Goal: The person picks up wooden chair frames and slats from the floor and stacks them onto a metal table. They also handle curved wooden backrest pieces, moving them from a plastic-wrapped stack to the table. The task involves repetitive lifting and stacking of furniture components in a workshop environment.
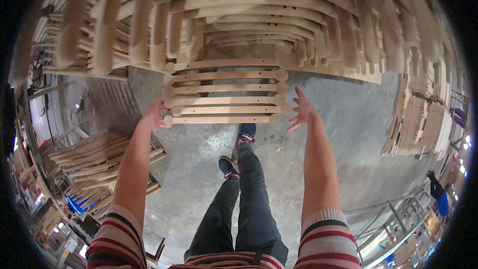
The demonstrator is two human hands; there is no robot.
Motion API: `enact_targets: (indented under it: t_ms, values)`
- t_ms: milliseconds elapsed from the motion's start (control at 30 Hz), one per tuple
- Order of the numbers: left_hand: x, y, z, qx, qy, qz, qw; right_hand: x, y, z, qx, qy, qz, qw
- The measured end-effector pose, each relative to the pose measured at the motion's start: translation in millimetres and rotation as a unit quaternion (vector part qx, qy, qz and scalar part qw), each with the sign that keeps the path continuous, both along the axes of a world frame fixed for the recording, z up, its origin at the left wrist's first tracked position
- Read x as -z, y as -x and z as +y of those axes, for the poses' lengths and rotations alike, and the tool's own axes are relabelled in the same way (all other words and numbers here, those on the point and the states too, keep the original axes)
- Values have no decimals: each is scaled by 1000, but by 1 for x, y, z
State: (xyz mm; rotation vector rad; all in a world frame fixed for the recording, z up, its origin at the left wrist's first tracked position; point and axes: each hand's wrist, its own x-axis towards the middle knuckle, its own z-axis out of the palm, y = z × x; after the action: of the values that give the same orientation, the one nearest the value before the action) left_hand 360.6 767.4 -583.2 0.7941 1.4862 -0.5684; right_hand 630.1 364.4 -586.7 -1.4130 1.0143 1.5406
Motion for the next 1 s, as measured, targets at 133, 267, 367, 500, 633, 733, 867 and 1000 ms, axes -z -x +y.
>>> enact_targets:
  t_ms: [133,267,367,500,633,733,867,1000]
  values:
    - [36,18,23,108,-70,-220,967,46,-17,25,-8,-157,14,987]
    - [53,-25,9,-65,88,-49,993,83,-2,14,65,-186,-47,979]
    - [50,-17,11,-110,137,-5,984,86,23,21,140,-206,-56,967]
    - [50,-21,0,-110,200,-65,971,72,24,18,134,-143,-86,977]
    - [46,1,-5,-53,134,-85,986,59,38,21,131,-166,-72,975]
    - [33,23,-32,-130,153,-43,979,47,69,-9,126,-164,-59,977]
    - [-23,80,-81,-163,105,-104,976,-3,135,-59,139,-144,-49,979]
    - [-110,129,-134,-79,69,-170,980,-80,217,-122,183,-101,-73,975]
